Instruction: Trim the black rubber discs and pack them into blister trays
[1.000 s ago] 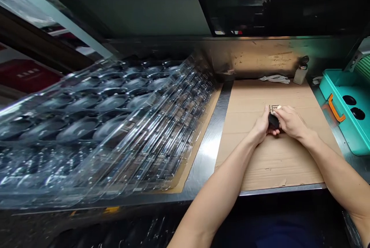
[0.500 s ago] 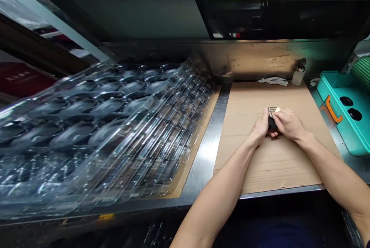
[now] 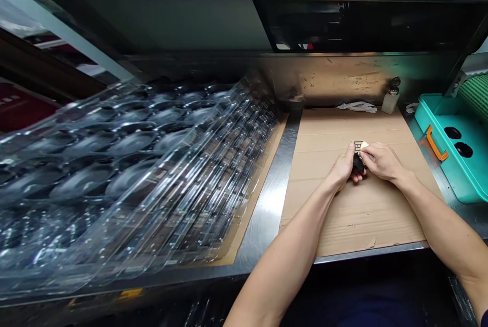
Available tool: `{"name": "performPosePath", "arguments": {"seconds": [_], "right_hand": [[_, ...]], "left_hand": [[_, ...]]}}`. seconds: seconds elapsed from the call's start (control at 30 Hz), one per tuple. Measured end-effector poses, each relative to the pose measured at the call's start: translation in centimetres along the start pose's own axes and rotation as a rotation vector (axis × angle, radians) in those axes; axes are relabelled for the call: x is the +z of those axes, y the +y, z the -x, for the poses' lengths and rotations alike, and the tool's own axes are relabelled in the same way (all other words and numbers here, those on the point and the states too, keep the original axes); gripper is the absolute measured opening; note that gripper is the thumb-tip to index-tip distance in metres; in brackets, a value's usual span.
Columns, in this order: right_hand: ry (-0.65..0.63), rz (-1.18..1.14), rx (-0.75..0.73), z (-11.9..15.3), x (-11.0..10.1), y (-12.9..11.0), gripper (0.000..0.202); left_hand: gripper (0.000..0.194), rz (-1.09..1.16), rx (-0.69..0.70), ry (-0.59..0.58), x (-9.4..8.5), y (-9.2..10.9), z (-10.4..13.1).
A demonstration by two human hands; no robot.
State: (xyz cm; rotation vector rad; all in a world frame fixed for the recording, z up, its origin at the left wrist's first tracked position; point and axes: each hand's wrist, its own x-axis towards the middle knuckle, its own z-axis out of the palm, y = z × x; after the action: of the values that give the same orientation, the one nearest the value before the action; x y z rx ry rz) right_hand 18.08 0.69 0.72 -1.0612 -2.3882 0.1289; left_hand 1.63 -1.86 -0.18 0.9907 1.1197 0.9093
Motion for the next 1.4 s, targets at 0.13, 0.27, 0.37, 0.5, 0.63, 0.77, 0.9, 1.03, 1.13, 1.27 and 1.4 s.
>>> {"name": "performPosePath", "arguments": {"seconds": [0.13, 0.27, 0.37, 0.5, 0.63, 0.77, 0.9, 1.03, 1.13, 1.27, 1.4], "right_hand": [[-0.032, 0.056, 0.01, 0.1, -0.5, -0.1, 0.021], [-0.095, 0.046, 0.018, 0.1, -0.9, -0.2, 0.021], [-0.039, 0.026, -0.036, 0.0, -0.7, -0.2, 0.024], [-0.019, 0.058, -0.064, 0.0, -0.3, -0.1, 0.023], [-0.038, 0.119, -0.068, 0.1, 0.0, -0.2, 0.021], [-0.005, 0.138, -0.082, 0.0, 0.3, -0.5, 0.024], [-0.027, 0.139, -0.066, 0.0, 0.5, -0.4, 0.021], [-0.001, 0.1, -0.071, -0.2, 0.5, -0.6, 0.023], [-0.032, 0.118, -0.044, -0.1, 0.3, -0.7, 0.022], [0.019, 0.145, 0.044, 0.3, -0.7, 0.3, 0.025], [0.173, 0.265, 0.346, 0.9, -1.9, 2.7, 0.034]], "left_hand": [[0.077, -0.031, 0.01, -0.045, -0.3, 0.0, 0.2], [0.076, -0.045, 0.002, -0.056, -0.4, -0.1, 0.2], [0.076, -0.044, 0.013, -0.073, -0.4, -0.2, 0.1], [0.076, -0.048, 0.039, -0.076, -0.5, -0.5, 0.0], [0.074, -0.039, 0.038, -0.066, -0.4, -0.6, 0.1], [0.076, -0.03, 0.042, -0.052, -0.4, -0.6, 0.0], [0.075, -0.002, 0.061, -0.044, -0.5, -0.7, -0.1], [0.075, -0.027, 0.049, -0.053, -0.5, -0.7, -0.1], [0.073, -0.026, 0.057, -0.054, -0.5, -0.7, 0.0], [0.075, 0.233, -0.061, -0.058, -1.6, 0.0, -0.1], [0.079, 0.565, -0.187, -0.071, -3.3, 0.7, -0.3]]}}
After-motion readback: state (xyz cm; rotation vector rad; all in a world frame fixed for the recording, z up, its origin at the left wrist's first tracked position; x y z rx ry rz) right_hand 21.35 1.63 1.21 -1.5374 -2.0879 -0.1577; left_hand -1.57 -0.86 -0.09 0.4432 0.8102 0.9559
